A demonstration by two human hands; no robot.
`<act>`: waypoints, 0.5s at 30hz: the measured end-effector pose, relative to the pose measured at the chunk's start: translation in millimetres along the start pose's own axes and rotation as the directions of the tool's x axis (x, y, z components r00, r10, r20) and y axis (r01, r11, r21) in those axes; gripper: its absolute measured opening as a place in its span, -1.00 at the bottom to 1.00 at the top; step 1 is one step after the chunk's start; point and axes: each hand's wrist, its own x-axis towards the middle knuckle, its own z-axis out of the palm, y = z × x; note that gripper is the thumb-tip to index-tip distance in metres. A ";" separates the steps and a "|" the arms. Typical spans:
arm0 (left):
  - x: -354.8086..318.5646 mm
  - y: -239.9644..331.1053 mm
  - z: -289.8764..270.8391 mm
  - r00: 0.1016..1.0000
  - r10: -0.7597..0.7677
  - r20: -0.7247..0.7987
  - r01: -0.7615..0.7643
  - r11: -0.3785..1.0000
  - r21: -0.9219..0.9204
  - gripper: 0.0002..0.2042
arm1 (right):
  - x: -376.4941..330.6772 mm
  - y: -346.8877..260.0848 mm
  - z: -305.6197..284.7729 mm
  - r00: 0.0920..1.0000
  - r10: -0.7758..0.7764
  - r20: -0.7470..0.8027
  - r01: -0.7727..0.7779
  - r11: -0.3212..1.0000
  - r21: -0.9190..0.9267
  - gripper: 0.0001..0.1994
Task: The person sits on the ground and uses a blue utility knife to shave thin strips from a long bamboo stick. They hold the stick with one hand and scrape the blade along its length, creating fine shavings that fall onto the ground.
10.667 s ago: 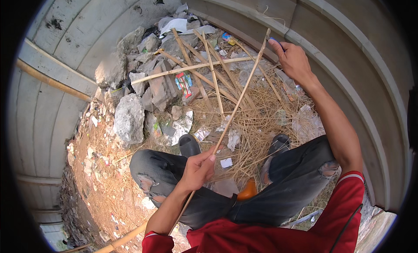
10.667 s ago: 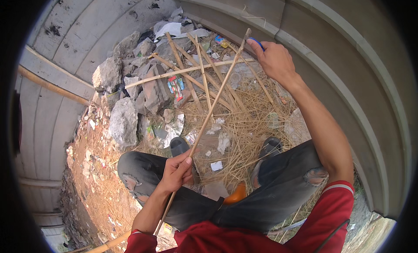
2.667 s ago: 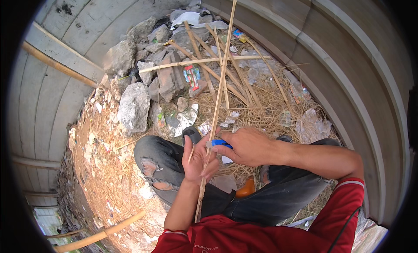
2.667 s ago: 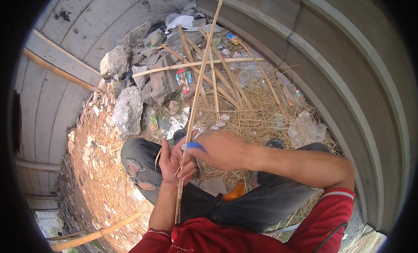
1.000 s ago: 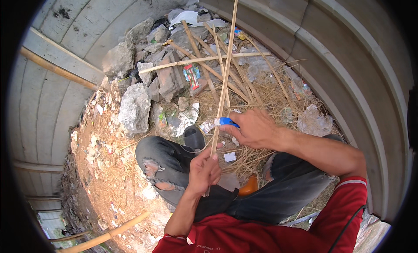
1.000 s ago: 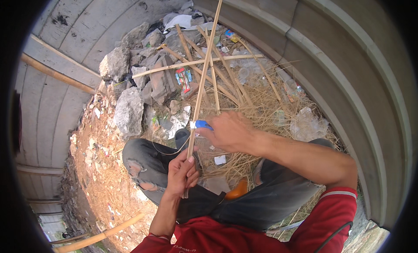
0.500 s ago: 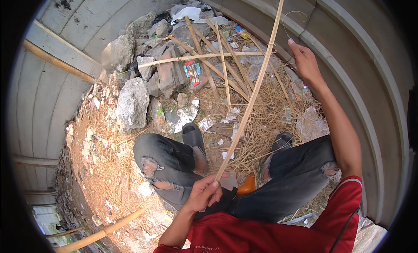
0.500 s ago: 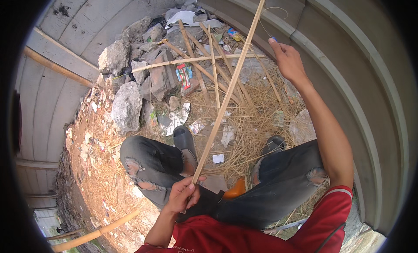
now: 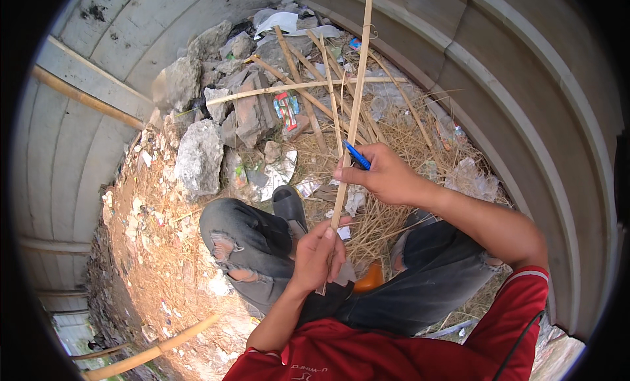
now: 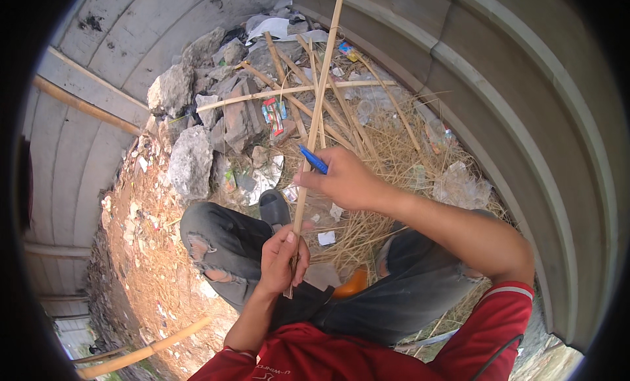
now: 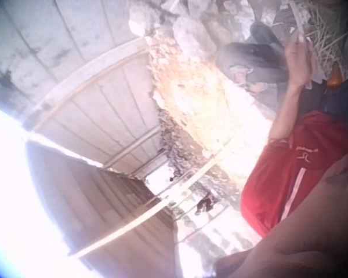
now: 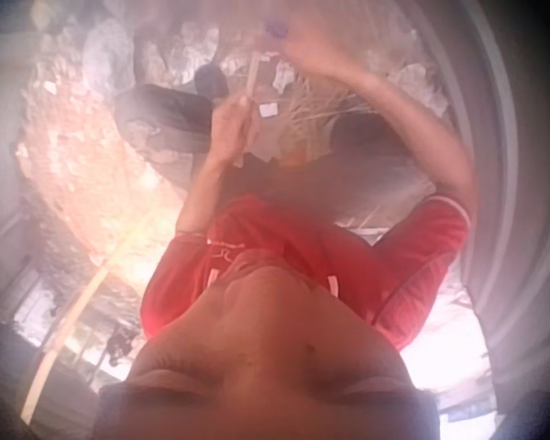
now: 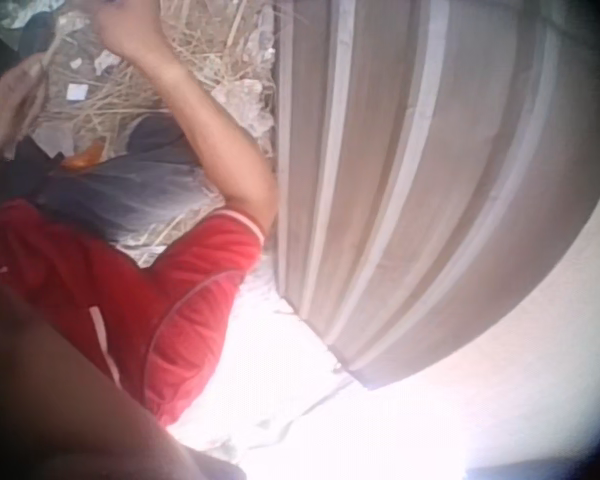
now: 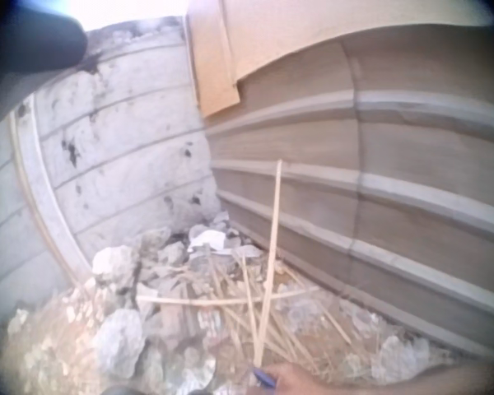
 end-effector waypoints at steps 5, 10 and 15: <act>-7.8 -9.9 -1.0 0.995 0.056 -0.083 -0.047 0.994 0.096 -0.64 | 1.9 -36.3 -19.5 0.999 0.009 -0.031 -0.021 0.908 -0.418 -0.56; 3.6 -3.1 -2.9 0.983 0.114 -0.145 -0.111 0.993 0.032 -0.64 | -25.3 -46.2 -3.9 0.990 -0.034 0.137 0.119 0.716 -0.688 -0.51; 5.9 2.1 -4.6 0.976 0.122 -0.182 -0.123 0.992 0.005 -0.65 | -36.9 -40.9 20.5 0.971 0.008 0.240 0.162 0.715 -0.680 -0.55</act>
